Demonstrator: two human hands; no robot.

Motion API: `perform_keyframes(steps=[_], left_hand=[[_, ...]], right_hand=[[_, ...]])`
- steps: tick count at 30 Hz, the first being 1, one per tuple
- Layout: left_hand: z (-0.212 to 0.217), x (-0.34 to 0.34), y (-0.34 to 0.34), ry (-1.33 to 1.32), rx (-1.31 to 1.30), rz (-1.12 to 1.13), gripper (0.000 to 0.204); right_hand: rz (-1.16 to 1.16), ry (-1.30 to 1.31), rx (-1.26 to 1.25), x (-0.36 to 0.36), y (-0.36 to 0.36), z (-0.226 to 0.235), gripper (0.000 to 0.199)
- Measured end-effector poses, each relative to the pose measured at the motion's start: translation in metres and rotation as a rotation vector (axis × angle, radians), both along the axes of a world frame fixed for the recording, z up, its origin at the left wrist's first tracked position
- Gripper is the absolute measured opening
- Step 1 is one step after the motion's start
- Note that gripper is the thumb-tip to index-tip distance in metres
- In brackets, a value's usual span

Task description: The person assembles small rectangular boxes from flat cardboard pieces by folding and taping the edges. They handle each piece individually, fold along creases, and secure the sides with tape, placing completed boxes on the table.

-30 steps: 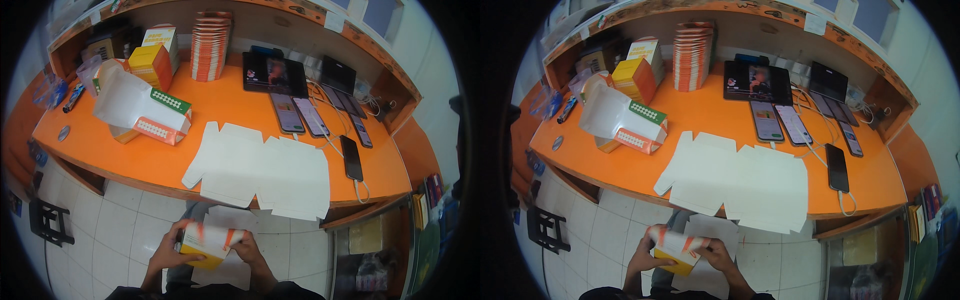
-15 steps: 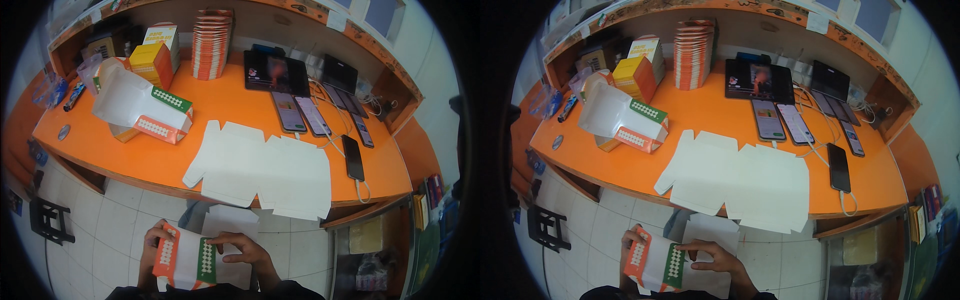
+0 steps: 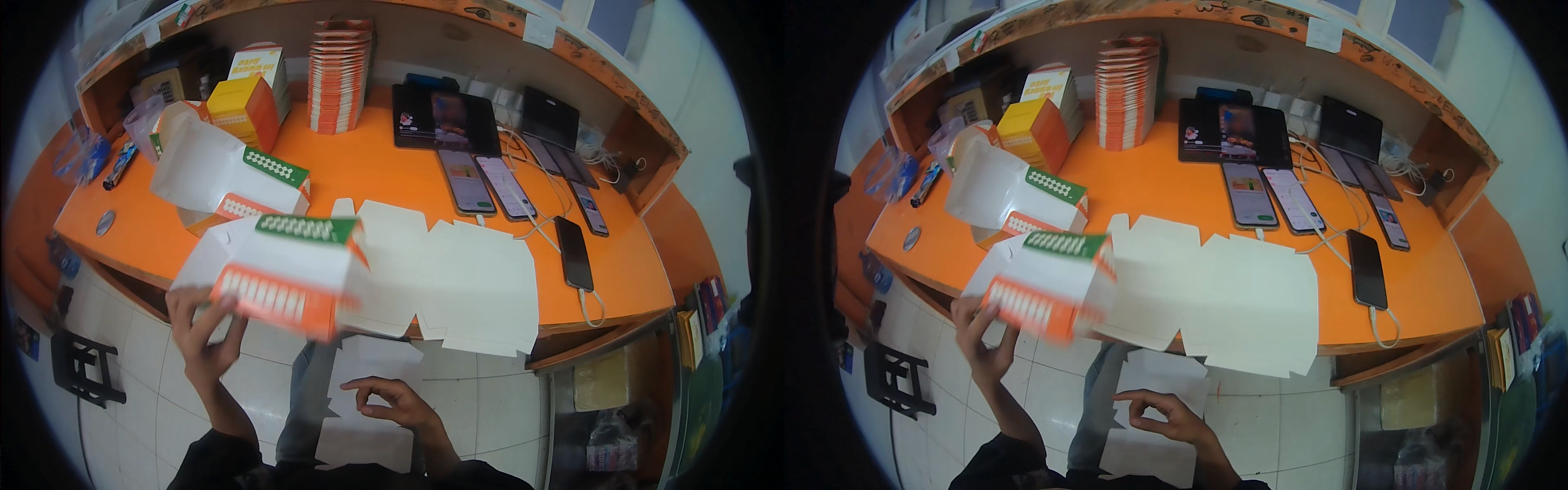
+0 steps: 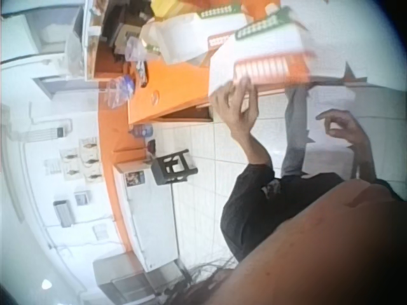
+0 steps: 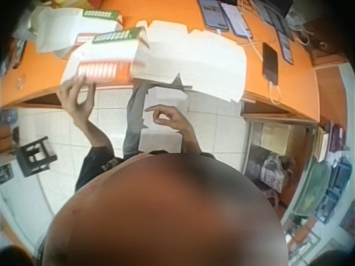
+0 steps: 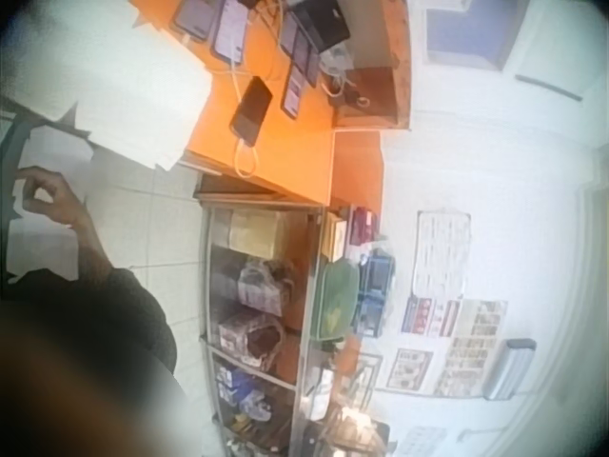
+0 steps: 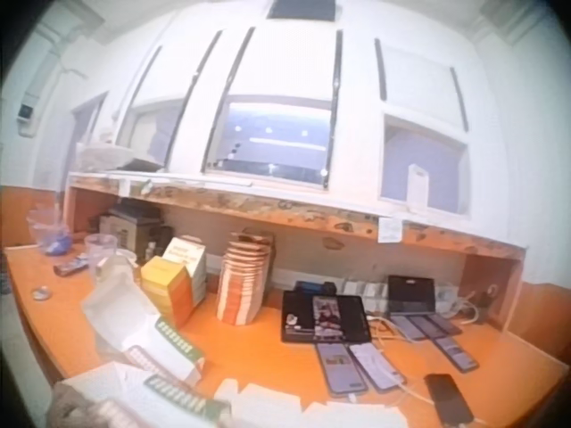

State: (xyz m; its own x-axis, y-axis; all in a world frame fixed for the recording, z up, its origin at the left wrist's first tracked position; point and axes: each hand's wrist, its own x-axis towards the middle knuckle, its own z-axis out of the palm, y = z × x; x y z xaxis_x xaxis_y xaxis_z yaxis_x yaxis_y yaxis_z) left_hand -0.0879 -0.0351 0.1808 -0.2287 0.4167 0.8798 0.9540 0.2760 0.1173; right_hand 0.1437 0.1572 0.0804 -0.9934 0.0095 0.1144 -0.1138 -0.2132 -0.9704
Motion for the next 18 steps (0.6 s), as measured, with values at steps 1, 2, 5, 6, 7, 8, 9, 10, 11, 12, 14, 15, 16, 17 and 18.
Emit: perform_keyframes(steps=[1,2,5,6,7,8,9,10,11,12,14,15,16,17,18], left_hand=[[0.003,-0.003,0.011,-0.074,-0.069,0.119,0.045],[0.007,-0.008,0.021,-0.063,-0.116,0.142,0.042],[0.008,-0.015,0.042,-0.064,-0.183,0.234,0.035],[0.006,-0.017,0.046,-0.077,-0.199,0.256,0.033],[0.005,-0.019,0.048,-0.076,-0.185,0.249,0.031],[0.003,-0.022,0.047,-0.095,-0.184,0.249,0.028],[0.001,-0.025,0.046,-0.116,-0.177,0.247,0.026],[-0.003,-0.027,0.045,-0.102,-0.156,0.257,0.025],[-0.006,-0.030,0.044,-0.090,-0.130,0.264,0.025],[-0.009,-0.033,0.042,-0.096,-0.121,0.297,0.024],[-0.015,-0.040,0.042,-0.080,0.086,0.288,0.024],[-0.018,-0.043,0.042,-0.093,0.170,0.305,0.025],[-0.020,-0.045,0.039,-0.042,0.188,0.366,0.031],[-0.022,-0.048,0.039,-0.025,0.218,0.384,0.033],[-0.025,-0.050,0.039,-0.008,0.249,0.403,0.035]], right_hand=[[0.005,-0.006,-0.010,0.001,0.000,0.000,0.043],[-0.002,-0.022,-0.009,0.001,0.000,0.000,0.043],[-0.024,-0.063,-0.014,0.003,0.001,-0.002,0.042],[-0.032,-0.071,-0.017,0.003,0.001,-0.003,0.041],[-0.037,-0.080,-0.019,0.002,0.001,-0.003,0.041],[-0.054,-0.072,-0.009,0.002,0.001,-0.002,0.040],[-0.069,-0.064,0.002,0.002,0.001,0.000,0.039],[-0.086,-0.050,0.011,0.001,0.001,0.003,0.038],[-0.116,-0.040,0.036,0.002,0.001,0.008,0.036],[-0.147,-0.022,0.059,0.004,0.000,0.015,0.034],[-0.209,0.027,0.142,0.012,0.002,0.032,0.032],[-0.240,0.056,0.201,0.019,0.005,0.042,0.031],[-0.268,0.061,0.257,0.026,0.008,0.051,0.030],[-0.364,0.185,0.275,0.032,0.013,0.060,0.029],[-0.452,0.286,0.293,0.039,0.019,0.069,0.028]])
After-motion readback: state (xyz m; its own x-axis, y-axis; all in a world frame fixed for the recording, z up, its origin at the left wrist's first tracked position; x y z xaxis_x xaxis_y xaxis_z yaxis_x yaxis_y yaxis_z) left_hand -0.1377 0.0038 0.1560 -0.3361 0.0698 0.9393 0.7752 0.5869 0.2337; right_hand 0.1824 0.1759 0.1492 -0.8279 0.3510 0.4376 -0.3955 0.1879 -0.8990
